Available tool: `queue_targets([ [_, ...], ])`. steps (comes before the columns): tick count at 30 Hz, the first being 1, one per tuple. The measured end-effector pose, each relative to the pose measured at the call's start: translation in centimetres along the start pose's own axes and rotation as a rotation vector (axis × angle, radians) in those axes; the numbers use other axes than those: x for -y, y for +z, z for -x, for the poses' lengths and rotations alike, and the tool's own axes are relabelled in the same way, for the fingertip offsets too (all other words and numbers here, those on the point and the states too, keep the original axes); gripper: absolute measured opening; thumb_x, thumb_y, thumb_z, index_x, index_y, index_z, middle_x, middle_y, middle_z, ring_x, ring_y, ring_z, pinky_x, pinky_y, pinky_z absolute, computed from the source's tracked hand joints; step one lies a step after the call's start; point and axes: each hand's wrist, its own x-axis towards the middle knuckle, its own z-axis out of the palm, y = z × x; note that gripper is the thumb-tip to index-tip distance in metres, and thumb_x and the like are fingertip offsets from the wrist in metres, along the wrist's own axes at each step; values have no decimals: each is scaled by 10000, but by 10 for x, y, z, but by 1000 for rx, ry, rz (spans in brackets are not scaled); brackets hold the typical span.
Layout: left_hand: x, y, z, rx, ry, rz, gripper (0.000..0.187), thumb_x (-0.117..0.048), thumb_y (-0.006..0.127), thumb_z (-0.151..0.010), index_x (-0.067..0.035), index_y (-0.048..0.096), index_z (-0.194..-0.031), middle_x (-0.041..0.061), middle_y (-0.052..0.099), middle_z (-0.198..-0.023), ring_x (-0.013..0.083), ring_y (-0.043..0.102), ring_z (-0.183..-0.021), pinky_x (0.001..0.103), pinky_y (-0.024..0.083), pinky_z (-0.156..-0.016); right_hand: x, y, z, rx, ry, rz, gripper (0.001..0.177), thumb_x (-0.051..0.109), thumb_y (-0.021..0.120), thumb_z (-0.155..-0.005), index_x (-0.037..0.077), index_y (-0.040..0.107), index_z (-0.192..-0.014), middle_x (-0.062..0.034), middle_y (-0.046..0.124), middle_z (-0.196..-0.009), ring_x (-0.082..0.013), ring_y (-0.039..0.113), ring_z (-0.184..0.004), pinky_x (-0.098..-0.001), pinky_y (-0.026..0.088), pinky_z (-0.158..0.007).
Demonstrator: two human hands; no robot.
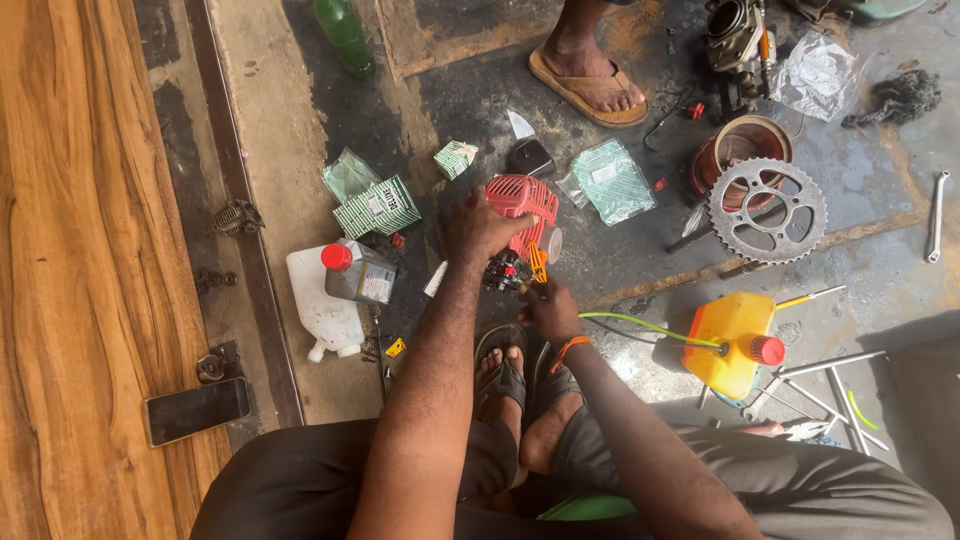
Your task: The person sits on the floor and uses a screwdriver to adjust components on a small red engine. They repeatedly pull the starter cord and manipulate the carburetor area while another person assists by handing over a fuel container.
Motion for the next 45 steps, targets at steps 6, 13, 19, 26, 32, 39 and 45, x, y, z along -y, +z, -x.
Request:
queue_targets([
  [6, 7, 6, -11, 36, -14, -116, 1296, -823, 748, -697, -191, 112, -1633, 274, 275, -1601, 464, 332, -1462, 625, 320, -1187, -5, -15, -19, 220, -2, -264, 261, 162, 648, -994, -55, 673, -1138, -131, 729, -967, -173, 722, -753, -288, 624, -677],
  [13, 13, 0, -13, 77, -3, -22, 1289, -799, 729, -714, -153, 95, -1632, 251, 270, -1613, 440, 335, -1473, 626, 355, -1169, 16, -16, -18, 221, 15, -128, 275, 122, 624, -970, -81, 687, -1144, -150, 764, -983, -171, 748, -784, -292, 645, -713],
  [19, 12, -5, -10, 94, -30, -18, 1264, -770, 735, -715, -166, 123, -1642, 279, 326, -1570, 444, 381, -1455, 592, 442, -1136, 11, -9, -16, 182, 66, -237, 299, 165, 667, -972, -80, 691, -1140, -139, 756, -981, -167, 729, -777, -296, 628, -709],
  [26, 24, 6, -25, 64, 31, -71, 1261, -807, 728, -721, -146, 132, -1614, 266, 297, -1579, 493, 301, -1464, 645, 301, -1188, 21, -8, -11, 184, 33, -195, 278, 164, 663, -974, -62, 707, -1131, -115, 753, -979, -147, 725, -787, -282, 619, -705],
  [32, 19, -1, -19, 85, -5, -67, 1259, -808, 699, -714, -160, 136, -1635, 311, 309, -1569, 496, 330, -1473, 630, 339, -1195, 27, -6, -14, 151, 18, -29, 274, 152, 670, -925, -62, 711, -1092, -125, 764, -931, -166, 753, -760, -298, 632, -684],
  [39, 20, 1, -20, 100, -16, -32, 1297, -811, 720, -704, -168, 89, -1638, 318, 248, -1590, 518, 273, -1484, 654, 295, -1196, 52, -2, 1, 47, 42, 238, 283, 226, 696, -914, -23, 735, -1043, -124, 793, -844, -176, 771, -735, -325, 620, -705],
  [45, 22, 4, -24, 104, 4, -48, 1315, -807, 738, -674, -181, 101, -1639, 291, 266, -1609, 464, 310, -1494, 624, 331, -1200, 64, 11, 11, -101, 75, 231, 308, 275, 718, -886, -22, 770, -948, -114, 790, -782, -168, 766, -679, -323, 608, -673],
])
